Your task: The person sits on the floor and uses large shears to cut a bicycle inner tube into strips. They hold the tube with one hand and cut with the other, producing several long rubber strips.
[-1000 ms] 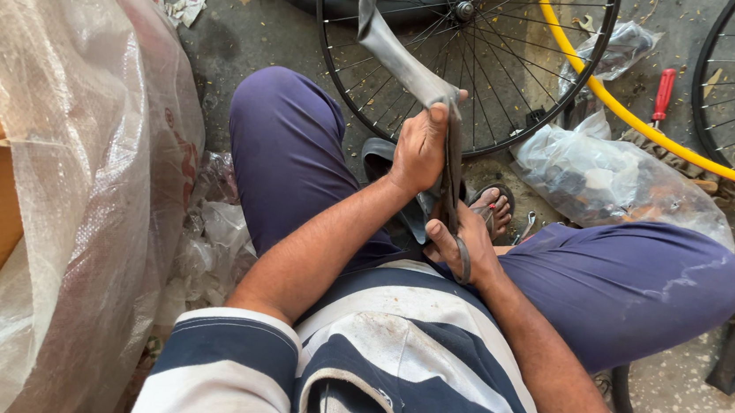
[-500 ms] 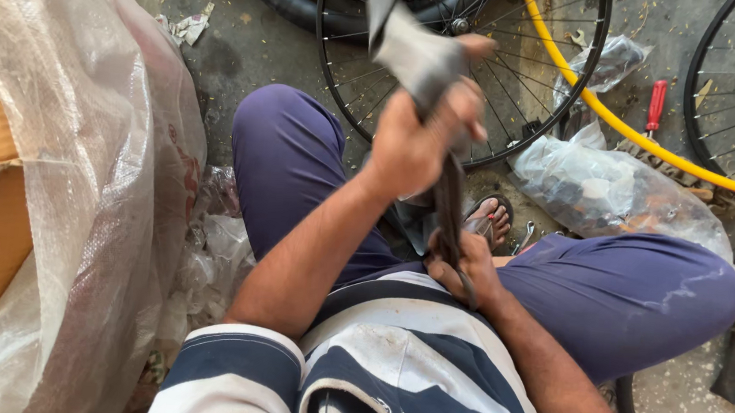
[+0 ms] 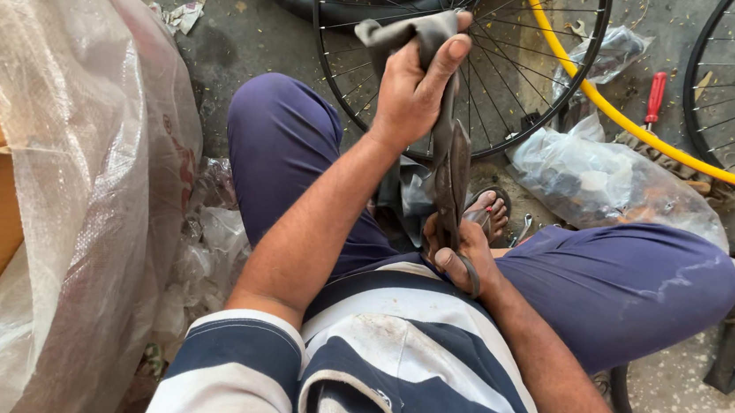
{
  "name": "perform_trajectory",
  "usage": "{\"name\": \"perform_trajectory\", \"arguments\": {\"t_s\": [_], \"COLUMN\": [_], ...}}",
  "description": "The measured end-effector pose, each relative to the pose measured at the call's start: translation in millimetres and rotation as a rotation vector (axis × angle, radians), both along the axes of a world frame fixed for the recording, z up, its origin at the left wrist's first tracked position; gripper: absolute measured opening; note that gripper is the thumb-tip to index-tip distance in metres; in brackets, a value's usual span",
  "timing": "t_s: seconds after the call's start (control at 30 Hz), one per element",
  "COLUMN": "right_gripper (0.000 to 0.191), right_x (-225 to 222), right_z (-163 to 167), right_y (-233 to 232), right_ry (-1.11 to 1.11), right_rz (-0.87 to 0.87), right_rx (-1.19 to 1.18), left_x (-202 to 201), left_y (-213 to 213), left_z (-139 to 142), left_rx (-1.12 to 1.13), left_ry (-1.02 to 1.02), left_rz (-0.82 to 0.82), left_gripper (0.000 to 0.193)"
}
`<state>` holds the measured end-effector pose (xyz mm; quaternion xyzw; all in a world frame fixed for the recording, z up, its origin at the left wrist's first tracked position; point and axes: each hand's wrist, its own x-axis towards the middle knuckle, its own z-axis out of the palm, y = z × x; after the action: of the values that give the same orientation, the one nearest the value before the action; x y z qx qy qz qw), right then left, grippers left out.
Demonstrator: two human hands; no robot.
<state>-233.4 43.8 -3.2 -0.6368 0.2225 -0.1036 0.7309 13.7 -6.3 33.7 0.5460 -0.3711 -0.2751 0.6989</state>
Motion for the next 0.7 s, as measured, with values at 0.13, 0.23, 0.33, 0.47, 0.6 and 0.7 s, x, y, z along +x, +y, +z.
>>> {"name": "perform_trajectory", "arguments": {"t_s": [0.13,0.23,0.33,0.47,0.6,0.7], "right_gripper": [0.087,0.092,0.094,0.092,0.084,0.081], "right_x": [2,5,6,5,5,4], "right_z": [9,11,12,9,2,-3], "right_y": [-5,-6,-5,-3,4,4], "right_ry": [0.07,0.112,0.142,0.134,0.292,0.335], "right_rz": [0.038,0.044,0.024,-0.024,-0.088,-0.12], "right_rx": [-0.13,-0.176,-0.174,-0.317,-0.132,-0.099], "left_x": [-3,-6,-13,-24,-21,-19], "left_y": [4,8,12,18,16,14], "left_z": [-17,-25,-30,-36,-47,-54], "left_rx": [0.036,0.051,0.047,0.132,0.062,0.155], "left_ry": [0.021,-0.267,-0.422,-0.325,-0.304,-0.249], "left_rz": [-0.024,0.004,0.033,0.051,0.098,0.083], "left_gripper": [0.068,0.072,0.076,0.083,0.076,0.077]}}
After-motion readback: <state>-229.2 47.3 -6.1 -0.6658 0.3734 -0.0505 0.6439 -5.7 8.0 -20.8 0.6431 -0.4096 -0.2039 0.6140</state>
